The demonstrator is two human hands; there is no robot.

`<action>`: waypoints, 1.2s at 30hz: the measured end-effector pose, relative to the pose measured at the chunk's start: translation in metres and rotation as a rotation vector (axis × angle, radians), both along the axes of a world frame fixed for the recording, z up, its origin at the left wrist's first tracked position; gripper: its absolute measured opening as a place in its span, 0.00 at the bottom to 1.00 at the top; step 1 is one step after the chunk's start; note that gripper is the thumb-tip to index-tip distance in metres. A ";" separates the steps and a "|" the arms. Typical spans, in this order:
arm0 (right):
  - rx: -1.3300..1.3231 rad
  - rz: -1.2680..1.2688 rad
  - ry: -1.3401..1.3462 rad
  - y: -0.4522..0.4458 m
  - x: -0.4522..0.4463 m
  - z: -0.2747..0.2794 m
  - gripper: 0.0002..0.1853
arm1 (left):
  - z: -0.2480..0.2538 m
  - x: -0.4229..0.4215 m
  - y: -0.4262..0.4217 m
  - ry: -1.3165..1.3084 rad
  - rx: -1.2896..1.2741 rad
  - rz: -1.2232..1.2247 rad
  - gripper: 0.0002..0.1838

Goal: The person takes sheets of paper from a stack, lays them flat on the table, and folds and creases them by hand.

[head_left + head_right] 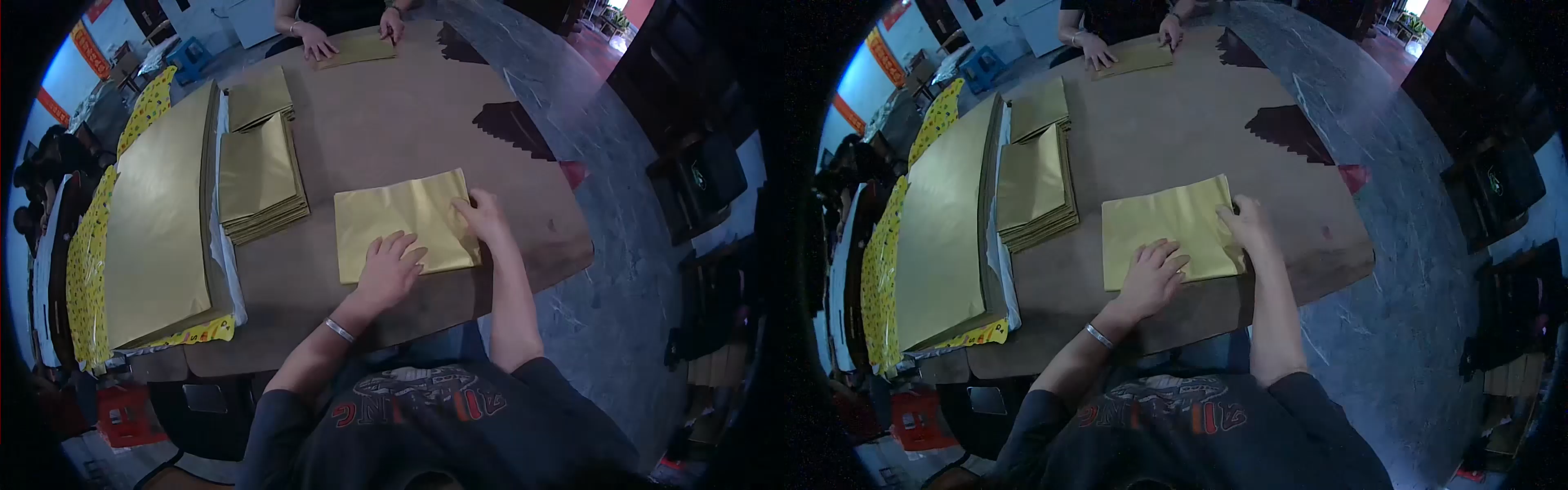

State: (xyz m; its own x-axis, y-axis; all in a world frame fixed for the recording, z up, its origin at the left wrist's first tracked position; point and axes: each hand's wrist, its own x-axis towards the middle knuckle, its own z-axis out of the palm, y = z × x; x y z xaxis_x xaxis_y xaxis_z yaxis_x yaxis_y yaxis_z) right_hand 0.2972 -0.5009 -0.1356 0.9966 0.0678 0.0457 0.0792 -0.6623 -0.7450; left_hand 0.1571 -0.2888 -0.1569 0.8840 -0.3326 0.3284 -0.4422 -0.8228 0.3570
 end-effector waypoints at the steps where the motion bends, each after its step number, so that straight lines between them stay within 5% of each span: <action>1: -0.081 0.100 0.040 0.004 -0.006 0.019 0.18 | 0.002 0.001 0.000 -0.039 -0.038 -0.005 0.18; 6: 0.179 0.077 -0.104 0.022 -0.043 0.123 0.13 | 0.034 0.009 0.019 -0.196 -0.455 0.033 0.15; 8: 0.168 0.181 -0.709 0.024 -0.059 0.156 0.08 | 0.038 0.008 0.031 0.145 -0.982 0.329 0.10; 9: 0.168 0.180 -0.708 0.024 -0.063 0.158 0.08 | 0.038 0.013 0.040 0.319 -1.229 0.348 0.22; 10: 0.093 0.337 -0.909 0.025 -0.066 0.159 0.07 | 0.038 0.014 0.047 0.321 -1.230 0.350 0.22; 12: -0.079 0.566 -1.058 0.030 -0.084 0.149 0.10 | 0.045 0.012 0.056 0.753 -2.108 0.128 0.37; 13: -0.113 0.632 -0.992 0.034 -0.092 0.133 0.10 | 0.054 0.011 0.053 0.806 -2.185 0.125 0.45; 16: -0.209 0.761 -0.825 0.035 -0.117 0.054 0.07 | 0.017 0.006 0.071 0.946 -2.069 -0.051 0.43; 17: -0.218 0.810 -0.758 0.034 -0.126 0.037 0.08 | 0.017 0.004 0.067 0.908 -1.980 0.079 0.33; 18: -0.253 0.853 -0.701 0.034 -0.136 0.021 0.10 | 0.016 0.004 0.062 0.917 -1.980 0.081 0.33; 20: -0.261 0.948 -0.608 0.035 -0.148 -0.001 0.17 | 0.015 0.008 0.052 0.776 -1.427 0.502 0.26; 24: -0.114 0.989 -0.476 0.046 -0.137 0.013 0.27 | -0.015 0.029 0.059 0.610 -1.122 0.479 0.31; 30: -0.668 0.738 -0.214 0.053 -0.052 -0.011 0.39 | -0.004 0.031 0.059 0.740 -1.220 0.500 0.30; 36: -0.743 0.545 -0.120 0.045 0.011 -0.005 0.40 | -0.006 0.033 0.063 0.700 -1.080 0.527 0.28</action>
State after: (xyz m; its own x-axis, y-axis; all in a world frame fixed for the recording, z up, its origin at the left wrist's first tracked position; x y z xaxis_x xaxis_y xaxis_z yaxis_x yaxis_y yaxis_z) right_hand 0.3082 -0.4556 -0.1408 0.8099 0.5786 -0.0963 0.5689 -0.8149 -0.1110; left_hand 0.1902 -0.2260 -0.1626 0.9099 0.2199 -0.3518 0.3634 -0.0133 0.9315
